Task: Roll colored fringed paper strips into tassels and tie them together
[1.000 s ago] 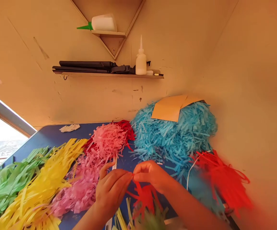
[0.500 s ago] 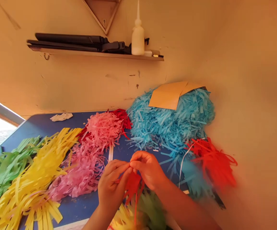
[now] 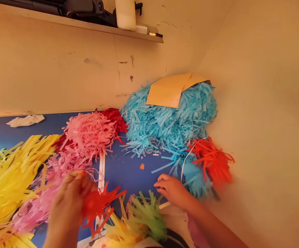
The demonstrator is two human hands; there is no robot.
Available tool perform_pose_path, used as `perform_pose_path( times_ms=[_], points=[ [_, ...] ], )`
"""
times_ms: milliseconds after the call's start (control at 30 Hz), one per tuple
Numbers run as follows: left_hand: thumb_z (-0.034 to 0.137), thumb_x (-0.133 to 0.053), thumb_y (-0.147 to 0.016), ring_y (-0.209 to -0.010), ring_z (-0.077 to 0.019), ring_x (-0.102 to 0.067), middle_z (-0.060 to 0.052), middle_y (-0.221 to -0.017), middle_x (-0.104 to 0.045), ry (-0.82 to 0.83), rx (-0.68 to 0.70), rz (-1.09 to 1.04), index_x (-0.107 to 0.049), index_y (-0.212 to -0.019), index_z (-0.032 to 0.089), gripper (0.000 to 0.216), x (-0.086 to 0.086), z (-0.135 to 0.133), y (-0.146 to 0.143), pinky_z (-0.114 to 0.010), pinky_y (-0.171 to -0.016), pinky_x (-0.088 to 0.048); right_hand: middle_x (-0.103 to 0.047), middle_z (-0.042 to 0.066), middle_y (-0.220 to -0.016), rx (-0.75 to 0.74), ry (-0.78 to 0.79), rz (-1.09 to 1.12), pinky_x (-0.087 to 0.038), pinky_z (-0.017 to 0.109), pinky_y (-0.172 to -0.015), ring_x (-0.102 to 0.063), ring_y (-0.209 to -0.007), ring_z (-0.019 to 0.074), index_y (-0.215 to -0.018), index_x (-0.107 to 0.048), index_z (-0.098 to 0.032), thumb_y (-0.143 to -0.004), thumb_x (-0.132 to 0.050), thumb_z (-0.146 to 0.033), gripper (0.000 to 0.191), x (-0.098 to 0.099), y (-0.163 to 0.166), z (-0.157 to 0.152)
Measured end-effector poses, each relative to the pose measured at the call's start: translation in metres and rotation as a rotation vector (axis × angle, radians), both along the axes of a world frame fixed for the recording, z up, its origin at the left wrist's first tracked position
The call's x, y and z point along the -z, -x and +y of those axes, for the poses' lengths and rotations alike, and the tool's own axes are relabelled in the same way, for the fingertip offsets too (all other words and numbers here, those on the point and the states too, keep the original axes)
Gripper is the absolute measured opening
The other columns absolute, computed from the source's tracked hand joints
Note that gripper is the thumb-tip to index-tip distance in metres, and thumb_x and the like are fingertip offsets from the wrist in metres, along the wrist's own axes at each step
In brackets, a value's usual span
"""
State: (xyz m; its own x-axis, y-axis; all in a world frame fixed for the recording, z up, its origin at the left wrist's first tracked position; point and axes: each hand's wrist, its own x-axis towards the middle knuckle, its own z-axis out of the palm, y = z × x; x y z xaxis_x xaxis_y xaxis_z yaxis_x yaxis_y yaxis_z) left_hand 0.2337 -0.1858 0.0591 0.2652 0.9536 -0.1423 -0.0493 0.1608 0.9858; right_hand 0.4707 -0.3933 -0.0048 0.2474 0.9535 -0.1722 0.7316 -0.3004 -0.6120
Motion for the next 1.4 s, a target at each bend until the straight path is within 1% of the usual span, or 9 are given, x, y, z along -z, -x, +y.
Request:
perform_pose_path(
  times_ms=[133, 300, 467, 600, 700, 833, 1100, 1300, 1400],
  points=[
    [0.052, -0.062, -0.081, -0.047, -0.0096, -0.04, 0.009, -0.053, -0.042, 0.033, 0.268, 0.082, -0.054, -0.084, 0.022, 0.031, 0.017, -0.033, -0.028, -0.022, -0.046, -0.036, -0.068, 0.004, -0.095, 0.002, -0.009, -0.073, -0.049, 0.028, -0.076, -0.065, -0.084, 0.0188, -0.09, -0.074, -0.021, -0.083, -0.061, -0.006, 0.021, 0.012, 0.009, 0.004],
    [0.044, -0.054, -0.089, -0.062, -0.0153, -0.059, -0.001, -0.07, -0.064, -0.288, 0.546, 0.309, -0.067, -0.083, 0.021, 0.026, 0.017, -0.057, -0.048, -0.026, -0.059, -0.047, -0.07, 0.004, -0.095, 0.175, -0.38, 0.279, -0.05, 0.031, -0.081, -0.065, -0.088, 0.019, -0.091, -0.072, -0.023, -0.087, -0.06, -0.016, 0.015, -0.024, 0.006, 0.021],
    [0.031, -0.053, -0.092, -0.067, -0.016, -0.065, -0.002, -0.074, -0.071, -0.648, 0.478, 0.329, -0.073, -0.086, 0.024, 0.022, 0.007, -0.068, -0.056, -0.026, -0.062, -0.05, -0.07, 0.004, -0.091, 0.234, -0.574, 0.642, -0.051, 0.03, -0.079, -0.065, -0.088, 0.0193, -0.089, -0.075, -0.025, -0.086, -0.067, -0.023, 0.009, -0.04, 0.03, 0.035],
    [0.027, -0.054, -0.092, -0.064, -0.0157, -0.065, -0.001, -0.069, -0.07, -0.735, 0.421, 0.398, -0.071, -0.086, 0.024, 0.018, 0.008, -0.073, -0.054, -0.025, -0.058, -0.049, -0.071, 0.002, -0.086, 0.33, -0.57, 0.784, -0.051, 0.032, -0.078, -0.065, -0.082, 0.019, -0.093, -0.072, -0.025, -0.083, -0.07, -0.025, 0.01, -0.031, 0.048, 0.037],
    [0.026, -0.055, -0.092, -0.067, -0.0165, -0.064, 0.0, -0.07, -0.071, -0.805, 0.422, 0.426, -0.069, -0.082, 0.023, 0.018, 0.009, -0.072, -0.052, -0.029, -0.065, -0.049, -0.07, 0.001, -0.082, 0.438, -0.543, 0.862, -0.052, 0.031, -0.076, -0.066, -0.078, 0.0188, -0.097, -0.066, -0.023, -0.08, -0.073, -0.026, 0.018, -0.026, 0.054, 0.037],
    [0.024, -0.054, -0.094, -0.068, -0.0159, -0.062, 0.001, -0.068, -0.068, -0.919, 0.459, 0.449, -0.068, -0.082, 0.023, 0.019, 0.006, -0.069, -0.05, -0.033, -0.076, -0.045, -0.07, 0.001, -0.084, 0.422, -0.542, 0.737, -0.051, 0.032, -0.078, -0.066, -0.081, 0.0189, -0.094, -0.063, -0.023, -0.082, -0.07, -0.024, 0.014, -0.023, 0.054, 0.034],
    [0.019, -0.048, -0.096, -0.067, -0.0153, -0.061, 0.001, -0.072, -0.07, -1.013, 0.532, 0.486, -0.067, -0.086, 0.022, 0.021, -0.001, -0.073, -0.052, -0.036, -0.079, -0.04, -0.066, 0.001, -0.089, 0.185, -0.514, 0.424, -0.047, 0.03, -0.08, -0.061, -0.084, 0.0175, -0.095, -0.06, -0.024, -0.091, -0.056, -0.02, 0.007, -0.037, 0.048, 0.026],
    [0.03, -0.058, -0.092, -0.077, -0.0177, -0.065, -0.001, -0.085, -0.074, -0.906, 0.506, 0.477, -0.066, -0.094, 0.023, 0.01, 0.002, -0.073, -0.048, -0.036, -0.083, -0.047, -0.063, 0.001, -0.087, 0.193, -0.499, 0.436, -0.047, 0.03, -0.078, -0.06, -0.083, 0.0179, -0.093, -0.058, -0.023, -0.092, -0.054, -0.021, 0.005, -0.037, 0.043, 0.022],
    [0.025, -0.058, -0.092, -0.074, -0.0149, -0.066, 0.001, -0.082, -0.074, -0.878, 0.565, 0.428, -0.067, -0.091, 0.025, 0.009, 0.002, -0.069, -0.046, -0.034, -0.084, -0.047, -0.063, 0.002, -0.088, 0.215, -0.505, 0.412, -0.047, 0.031, -0.079, -0.06, -0.085, 0.0186, -0.095, -0.058, -0.023, -0.093, -0.054, -0.023, 0.005, -0.037, 0.042, 0.02]
  ],
)
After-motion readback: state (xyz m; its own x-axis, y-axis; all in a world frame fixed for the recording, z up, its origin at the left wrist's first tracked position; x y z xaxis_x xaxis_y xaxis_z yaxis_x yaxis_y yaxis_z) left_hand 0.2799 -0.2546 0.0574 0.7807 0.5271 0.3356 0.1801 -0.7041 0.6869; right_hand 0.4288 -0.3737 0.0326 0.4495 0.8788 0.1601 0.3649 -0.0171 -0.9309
